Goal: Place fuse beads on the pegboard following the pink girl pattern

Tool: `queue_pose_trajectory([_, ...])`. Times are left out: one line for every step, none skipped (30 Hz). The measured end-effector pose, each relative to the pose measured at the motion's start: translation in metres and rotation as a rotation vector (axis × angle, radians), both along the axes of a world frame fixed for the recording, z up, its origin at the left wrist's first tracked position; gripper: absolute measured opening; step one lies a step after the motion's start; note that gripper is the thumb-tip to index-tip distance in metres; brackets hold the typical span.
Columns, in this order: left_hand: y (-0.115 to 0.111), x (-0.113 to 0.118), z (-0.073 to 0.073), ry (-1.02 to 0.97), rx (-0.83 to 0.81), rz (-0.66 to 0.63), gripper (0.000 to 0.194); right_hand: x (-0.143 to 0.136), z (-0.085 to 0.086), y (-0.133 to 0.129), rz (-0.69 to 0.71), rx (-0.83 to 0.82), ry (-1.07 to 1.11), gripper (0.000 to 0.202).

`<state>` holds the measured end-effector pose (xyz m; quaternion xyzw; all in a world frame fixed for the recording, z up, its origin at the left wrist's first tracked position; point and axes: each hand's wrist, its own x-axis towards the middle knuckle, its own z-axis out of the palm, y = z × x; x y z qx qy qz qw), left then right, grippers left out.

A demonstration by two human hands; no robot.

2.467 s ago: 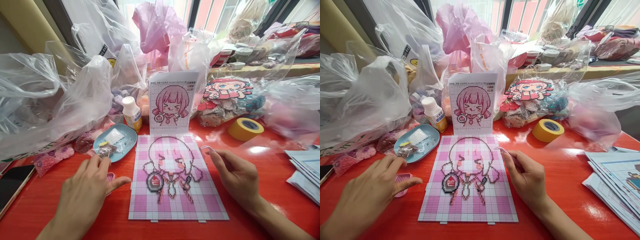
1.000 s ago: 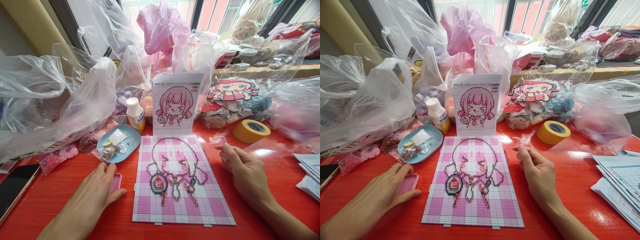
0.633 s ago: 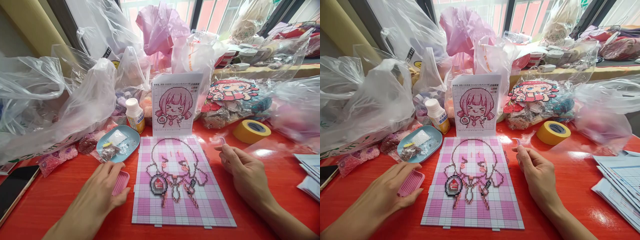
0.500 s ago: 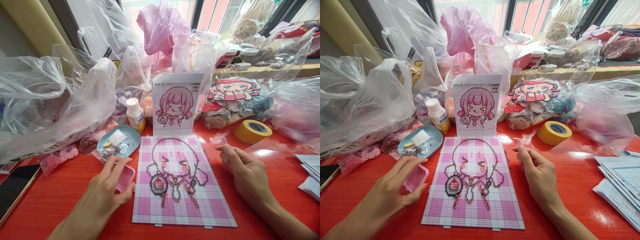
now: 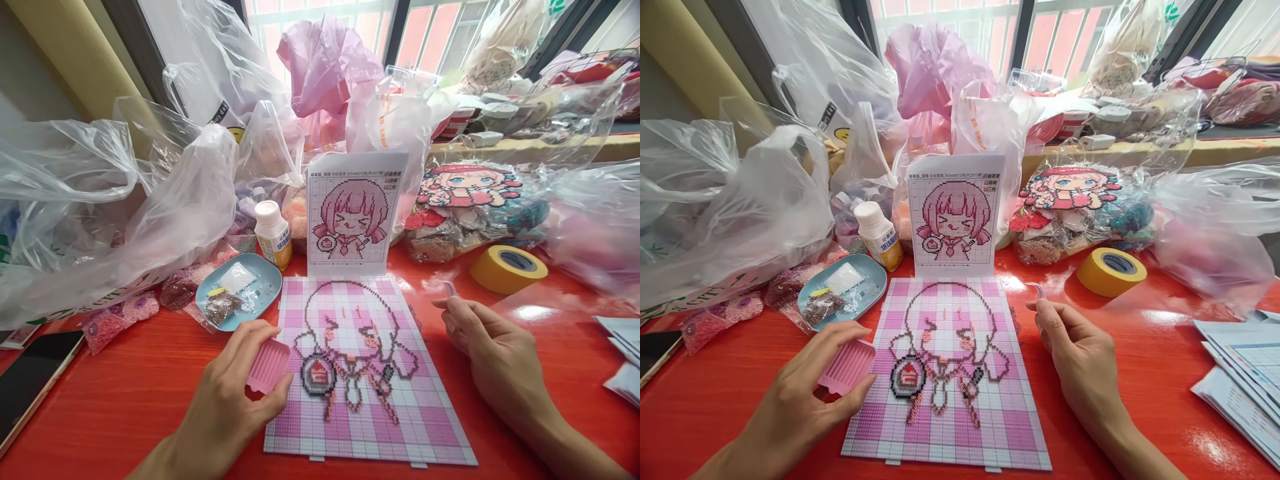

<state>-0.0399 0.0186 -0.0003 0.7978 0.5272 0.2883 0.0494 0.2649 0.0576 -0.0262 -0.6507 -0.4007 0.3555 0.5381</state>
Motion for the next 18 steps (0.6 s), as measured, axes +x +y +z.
queue_pose_trajectory([0.000,0.000,0.000,0.019,-0.012,0.013,0.029,0.001,0.000,0.000,0.007,0.005,-0.028,0.036])
queue_pose_trajectory([0.001,-0.001,0.000,0.045,-0.024,0.032,0.027,0.001,0.000,-0.001,0.011,0.012,-0.055,0.036])
queue_pose_trajectory([0.001,-0.002,0.000,0.078,-0.033,0.048,0.027,0.002,-0.001,-0.001,0.016,0.019,-0.074,0.036])
queue_pose_trajectory([0.002,-0.004,0.001,0.118,-0.036,0.058,0.029,0.003,-0.002,-0.001,0.019,0.029,-0.080,0.036])
queue_pose_trajectory([0.002,-0.007,0.002,0.161,-0.035,0.061,0.032,0.004,-0.003,0.000,0.021,0.041,-0.073,0.036])
queue_pose_trajectory([0.003,-0.010,0.003,0.204,-0.035,0.062,0.035,0.005,-0.004,0.000,0.019,0.049,-0.062,0.035])
queue_pose_trajectory([0.003,-0.013,0.004,0.245,-0.041,0.069,0.038,0.006,-0.006,0.000,0.012,0.053,-0.053,0.035])
queue_pose_trajectory([0.003,-0.016,0.005,0.280,-0.059,0.081,0.039,0.005,-0.007,0.001,0.002,0.061,-0.045,0.034])
queue_pose_trajectory([0.003,-0.020,0.007,0.306,-0.092,0.092,0.039,0.005,-0.008,0.001,-0.007,0.072,-0.037,0.034])
queue_pose_trajectory([0.003,-0.023,0.008,0.321,-0.139,0.098,0.039,0.003,-0.008,0.001,-0.016,0.086,-0.033,0.035])
queue_pose_trajectory([0.002,-0.025,0.010,0.326,-0.196,0.095,0.040,0.001,-0.008,0.002,-0.013,0.104,-0.028,0.036])
queue_pose_trajectory([0.001,-0.027,0.012,0.326,-0.253,0.082,0.041,-0.001,-0.007,0.003,0.003,0.126,-0.023,0.037])
queue_pose_trajectory([-0.001,-0.029,0.014,0.324,-0.311,0.068,0.043,-0.004,-0.006,0.004,0.027,0.146,-0.021,0.039])
queue_pose_trajectory([-0.002,-0.029,0.016,0.326,-0.365,0.063,0.045,-0.006,-0.004,0.007,0.062,0.163,-0.022,0.040])
queue_pose_trajectory([-0.003,-0.029,0.019,0.336,-0.418,0.068,0.048,-0.007,-0.001,0.011,0.095,0.175,-0.030,0.042])
queue_pose_trajectory([-0.003,-0.027,0.022,0.356,-0.468,0.078,0.050,-0.008,0.002,0.017,0.115,0.185,-0.043,0.043])
queue_pose_trajectory([-0.004,-0.025,0.025,0.380,-0.515,0.091,0.051,-0.008,0.005,0.025,0.127,0.198,-0.062,0.042])
queue_pose_trajectory([-0.003,-0.022,0.029,0.406,-0.559,0.097,0.052,-0.007,0.008,0.035,0.136,0.214,-0.086,0.041])
